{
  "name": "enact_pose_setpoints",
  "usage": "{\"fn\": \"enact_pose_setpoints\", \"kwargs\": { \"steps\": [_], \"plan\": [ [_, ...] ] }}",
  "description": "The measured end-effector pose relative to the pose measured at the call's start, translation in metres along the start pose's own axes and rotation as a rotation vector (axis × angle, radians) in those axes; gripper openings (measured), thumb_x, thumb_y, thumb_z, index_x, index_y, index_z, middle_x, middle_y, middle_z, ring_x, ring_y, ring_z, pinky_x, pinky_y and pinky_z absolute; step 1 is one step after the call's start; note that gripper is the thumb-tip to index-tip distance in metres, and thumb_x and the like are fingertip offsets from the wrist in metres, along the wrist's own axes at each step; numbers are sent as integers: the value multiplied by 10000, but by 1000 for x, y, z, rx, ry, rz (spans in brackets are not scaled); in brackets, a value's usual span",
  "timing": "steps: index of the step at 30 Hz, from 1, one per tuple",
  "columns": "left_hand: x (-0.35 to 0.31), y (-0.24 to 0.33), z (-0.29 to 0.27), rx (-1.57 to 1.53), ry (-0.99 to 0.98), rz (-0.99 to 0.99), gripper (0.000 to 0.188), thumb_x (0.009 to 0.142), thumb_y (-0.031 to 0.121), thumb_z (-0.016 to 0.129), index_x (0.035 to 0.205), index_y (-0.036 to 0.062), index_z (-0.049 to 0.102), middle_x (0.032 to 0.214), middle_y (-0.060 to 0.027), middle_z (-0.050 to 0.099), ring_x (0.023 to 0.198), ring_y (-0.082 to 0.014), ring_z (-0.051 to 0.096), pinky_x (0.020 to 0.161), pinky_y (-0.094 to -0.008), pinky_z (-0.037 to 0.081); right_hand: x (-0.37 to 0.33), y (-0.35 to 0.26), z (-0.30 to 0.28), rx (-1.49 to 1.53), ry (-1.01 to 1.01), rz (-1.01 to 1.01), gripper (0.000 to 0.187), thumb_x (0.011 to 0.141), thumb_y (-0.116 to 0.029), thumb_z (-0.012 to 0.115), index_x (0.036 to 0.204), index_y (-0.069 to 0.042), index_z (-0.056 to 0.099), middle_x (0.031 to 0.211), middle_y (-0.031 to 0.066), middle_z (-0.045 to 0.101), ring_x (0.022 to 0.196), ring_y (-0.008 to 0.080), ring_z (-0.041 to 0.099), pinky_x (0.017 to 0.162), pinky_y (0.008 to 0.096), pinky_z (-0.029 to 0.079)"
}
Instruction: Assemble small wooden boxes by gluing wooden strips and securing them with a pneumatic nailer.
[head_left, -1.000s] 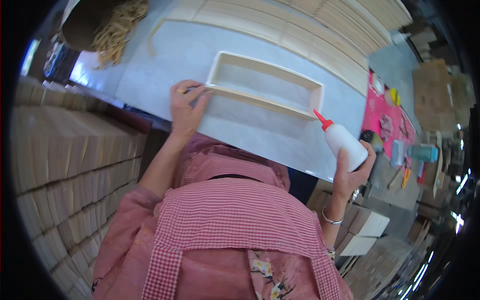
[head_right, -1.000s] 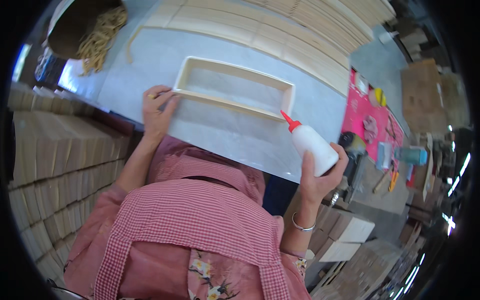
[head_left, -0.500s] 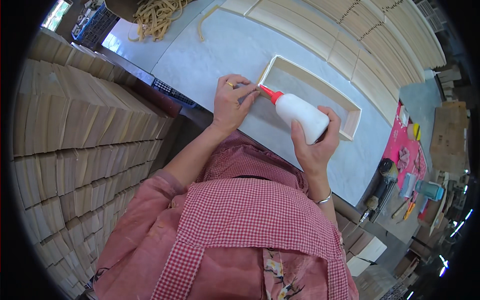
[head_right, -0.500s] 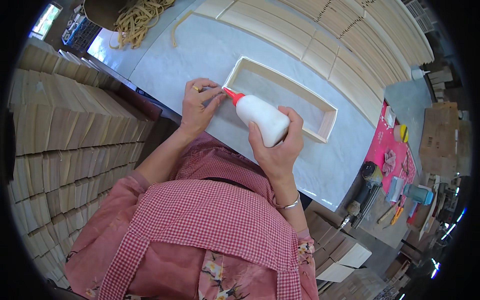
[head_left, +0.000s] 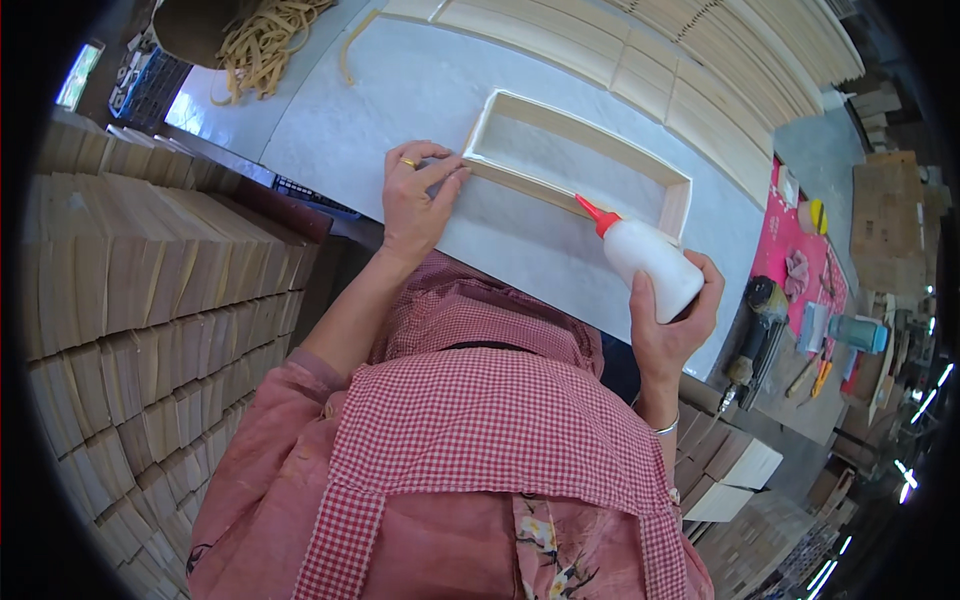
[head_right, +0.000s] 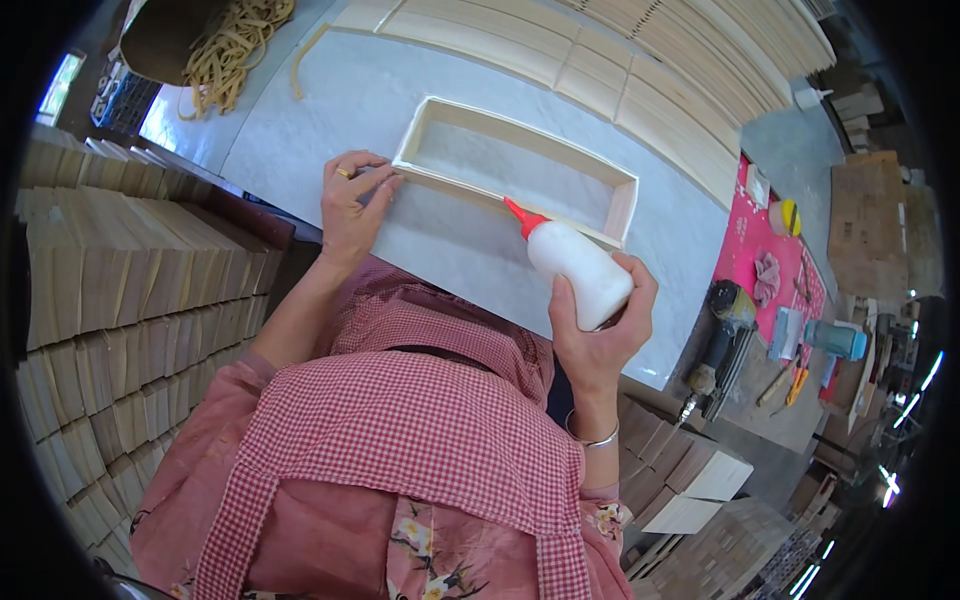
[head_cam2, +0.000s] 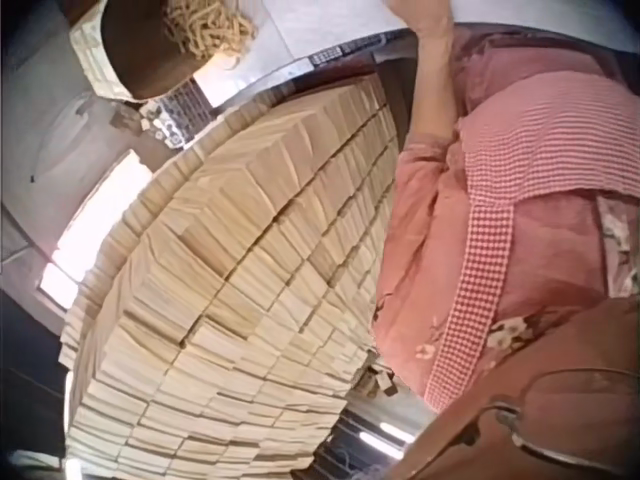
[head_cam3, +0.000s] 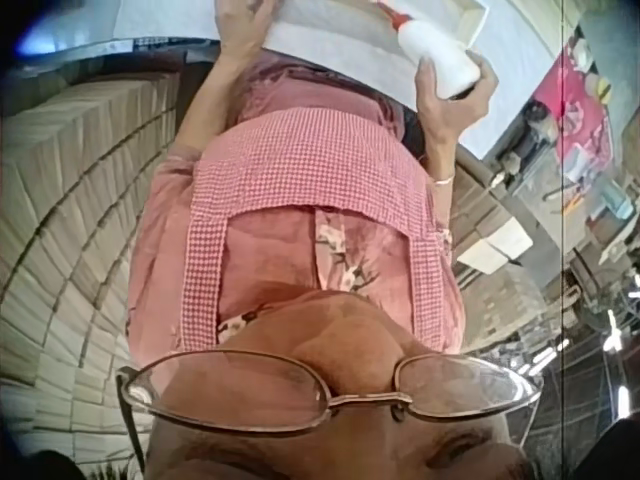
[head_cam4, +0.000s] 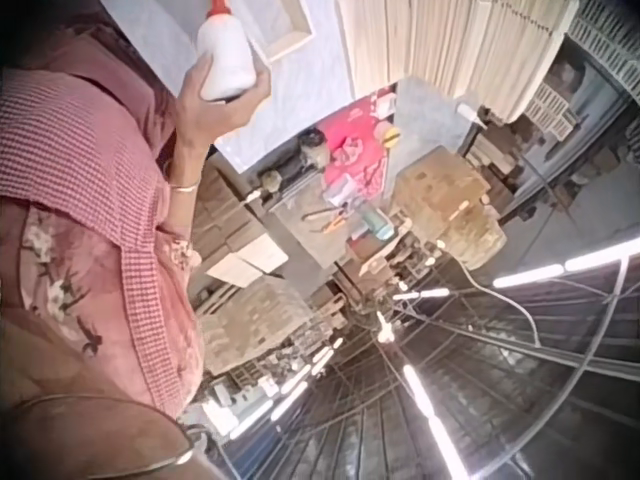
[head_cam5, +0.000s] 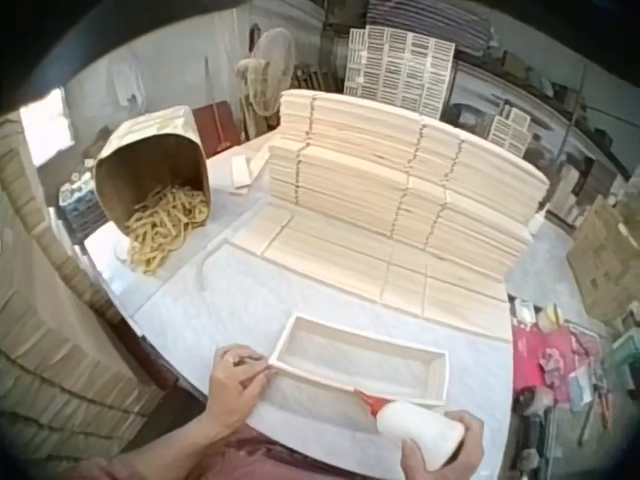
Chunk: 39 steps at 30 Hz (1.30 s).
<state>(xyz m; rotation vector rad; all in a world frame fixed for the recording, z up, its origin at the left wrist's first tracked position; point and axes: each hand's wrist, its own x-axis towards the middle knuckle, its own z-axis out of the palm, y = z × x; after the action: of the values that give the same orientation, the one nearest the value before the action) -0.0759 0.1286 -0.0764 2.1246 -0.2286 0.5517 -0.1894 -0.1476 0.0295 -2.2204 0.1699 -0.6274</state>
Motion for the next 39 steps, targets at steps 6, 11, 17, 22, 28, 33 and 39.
{"fn": "enact_pose_setpoints", "kwargs": {
  "steps": [6, 11, 17, 22, 28, 33, 39],
  "plan": [
    [1, 1, -2, 34, -9, 12, 177, 824, 58, 763, 998, 36, 789, 1082, -52, 659, 1085, -236, 535, 905, -317, 482, -10, 19, -31, -94, 101, 40, 548, 782, -128, 805, 1243, -4, 536, 1105, 148, 628, 885, 254, 617, 785, 343, 532],
    [2, 8, -3, 28, -20, -6, 172, 838, 62, 761, 1005, 24, 785, 1091, -54, 658, 1091, -234, 536, 906, -318, 483, -16, 29, -54, -149, 180, 79, 540, 788, -129, 801, 1241, -2, 537, 1107, 146, 627, 887, 252, 614, 788, 342, 529],
    [2, 10, -3, 31, -22, -11, 170, 856, 68, 759, 1017, 20, 780, 1100, -56, 657, 1095, -234, 536, 906, -317, 483, -17, 37, -70, -202, 220, 109, 538, 789, -121, 802, 1241, -2, 537, 1109, 142, 625, 884, 250, 612, 790, 343, 527],
    [3, 13, -2, 35, -31, -22, 169, 864, 70, 756, 1023, 16, 777, 1105, -57, 657, 1099, -235, 536, 910, -319, 481, -17, 42, -75, -192, 243, 120, 509, 817, -123, 784, 1243, -1, 534, 1100, 141, 623, 871, 241, 608, 782, 343, 528],
    [3, 10, -5, 98, -83, -40, 154, 865, 42, 734, 1011, 7, 765, 1115, -63, 652, 1083, -246, 544, 917, -336, 479, -8, 58, -67, -63, 368, 275, 467, 858, -136, 753, 1242, 1, 526, 1089, 146, 617, 850, 227, 599, 752, 343, 528],
    [0, 10, -9, 70, -94, -48, 154, 873, 37, 722, 1019, -7, 745, 1123, -72, 641, 1081, -247, 542, 913, -340, 474, 7, 82, -65, 292, 542, 620, 423, 886, -144, 721, 1219, -4, 501, 1077, 156, 586, 888, 237, 584, 667, 324, 528],
    [0, 6, -7, 98, -155, -67, 181, 895, 41, 711, 1065, -15, 730, 1150, -93, 628, 1091, -250, 543, 931, -347, 470, 101, 175, -95, -191, 725, 448, 464, 805, -220, 783, 1080, -22, 465, 992, 131, 535, 815, 252, 548, 784, 381, 495]
  ]
}}
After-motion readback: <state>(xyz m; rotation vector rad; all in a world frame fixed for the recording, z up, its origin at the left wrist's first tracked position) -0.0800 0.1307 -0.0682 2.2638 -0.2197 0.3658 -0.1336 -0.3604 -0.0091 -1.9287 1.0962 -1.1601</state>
